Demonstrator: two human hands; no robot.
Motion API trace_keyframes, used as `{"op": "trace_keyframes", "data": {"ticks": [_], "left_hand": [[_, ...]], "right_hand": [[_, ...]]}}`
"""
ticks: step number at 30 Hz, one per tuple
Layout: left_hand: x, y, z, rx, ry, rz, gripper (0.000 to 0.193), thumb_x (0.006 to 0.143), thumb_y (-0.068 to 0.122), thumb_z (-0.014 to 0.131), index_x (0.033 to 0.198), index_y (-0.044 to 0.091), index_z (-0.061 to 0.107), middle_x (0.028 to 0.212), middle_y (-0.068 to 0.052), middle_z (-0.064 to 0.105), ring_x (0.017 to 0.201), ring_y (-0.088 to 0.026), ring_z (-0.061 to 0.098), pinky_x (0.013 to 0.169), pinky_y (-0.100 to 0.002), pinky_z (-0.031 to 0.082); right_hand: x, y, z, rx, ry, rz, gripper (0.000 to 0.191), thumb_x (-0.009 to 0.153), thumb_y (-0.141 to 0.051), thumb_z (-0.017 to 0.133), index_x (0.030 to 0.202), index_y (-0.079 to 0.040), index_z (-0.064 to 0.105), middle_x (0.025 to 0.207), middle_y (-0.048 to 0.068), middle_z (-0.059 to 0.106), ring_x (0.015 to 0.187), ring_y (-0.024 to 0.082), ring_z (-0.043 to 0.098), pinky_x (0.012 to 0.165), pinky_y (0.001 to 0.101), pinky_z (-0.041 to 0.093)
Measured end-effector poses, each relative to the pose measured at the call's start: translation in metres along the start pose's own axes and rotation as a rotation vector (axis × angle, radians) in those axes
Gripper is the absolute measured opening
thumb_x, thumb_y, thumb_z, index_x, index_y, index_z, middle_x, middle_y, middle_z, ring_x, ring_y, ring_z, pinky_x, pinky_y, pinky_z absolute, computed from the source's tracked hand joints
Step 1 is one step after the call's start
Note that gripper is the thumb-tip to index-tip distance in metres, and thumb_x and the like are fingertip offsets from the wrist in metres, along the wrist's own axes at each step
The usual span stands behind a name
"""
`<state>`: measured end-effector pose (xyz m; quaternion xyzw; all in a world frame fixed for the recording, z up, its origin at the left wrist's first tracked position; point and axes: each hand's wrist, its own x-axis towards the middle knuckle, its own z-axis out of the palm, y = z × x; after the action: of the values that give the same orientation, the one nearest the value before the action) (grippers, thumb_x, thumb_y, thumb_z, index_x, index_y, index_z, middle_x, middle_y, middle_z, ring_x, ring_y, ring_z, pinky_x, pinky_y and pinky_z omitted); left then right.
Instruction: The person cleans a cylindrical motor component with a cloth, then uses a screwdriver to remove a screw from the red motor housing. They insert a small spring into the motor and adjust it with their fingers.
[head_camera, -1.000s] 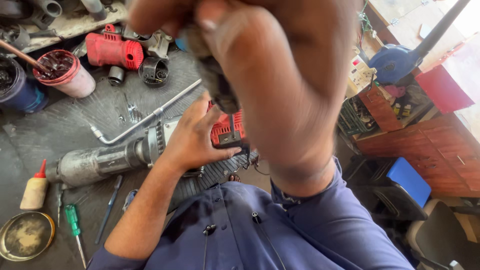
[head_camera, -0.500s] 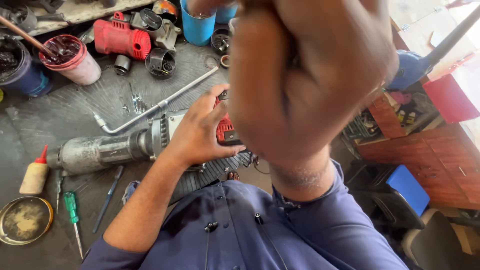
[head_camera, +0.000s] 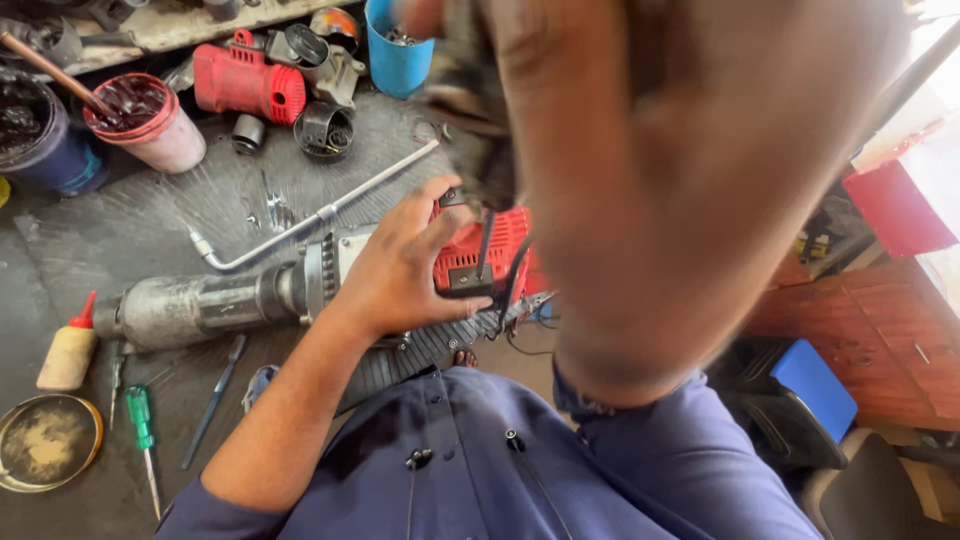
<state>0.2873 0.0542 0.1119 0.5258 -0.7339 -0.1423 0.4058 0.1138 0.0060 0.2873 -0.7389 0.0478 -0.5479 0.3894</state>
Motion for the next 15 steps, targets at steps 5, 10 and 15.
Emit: {"op": "trace_keyframes", "data": {"ticks": [5, 10, 15], "left_hand": [[0.001, -0.004, 0.001, -0.074, 0.08, 0.061, 0.088, 0.06, 0.037, 0.094, 0.13, 0.004, 0.053, 0.144, -0.025, 0.049, 0.133, -0.045, 0.049, 0.109, -0.051, 0.042], [-0.007, 0.016, -0.007, 0.08, 0.3, 0.198, 0.062, 0.061, 0.032, 0.09, 0.112, 0.01, 0.063, 0.122, -0.016, 0.064, 0.117, -0.04, 0.058, 0.102, -0.057, 0.043], [-0.039, 0.081, -0.041, -0.296, 0.765, 0.597, 0.057, 0.066, 0.029, 0.087, 0.114, 0.008, 0.062, 0.121, -0.017, 0.063, 0.115, -0.04, 0.058, 0.1, -0.055, 0.044]], "right_hand": [[-0.021, 0.018, 0.014, -0.138, 0.09, -0.045, 0.026, 0.118, -0.017, 0.052, 0.102, 0.002, 0.06, 0.087, 0.006, 0.063, 0.063, 0.012, 0.051, 0.059, 0.0256, 0.04], [0.028, 0.032, 0.015, 0.255, -0.048, 0.038, 0.026, 0.118, -0.017, 0.052, 0.102, 0.002, 0.06, 0.087, 0.006, 0.063, 0.064, 0.011, 0.05, 0.059, 0.0253, 0.04], [0.021, 0.019, 0.006, 0.091, 0.074, -0.005, 0.026, 0.119, -0.018, 0.051, 0.103, 0.002, 0.059, 0.087, 0.006, 0.062, 0.064, 0.011, 0.05, 0.06, 0.025, 0.039]]}}
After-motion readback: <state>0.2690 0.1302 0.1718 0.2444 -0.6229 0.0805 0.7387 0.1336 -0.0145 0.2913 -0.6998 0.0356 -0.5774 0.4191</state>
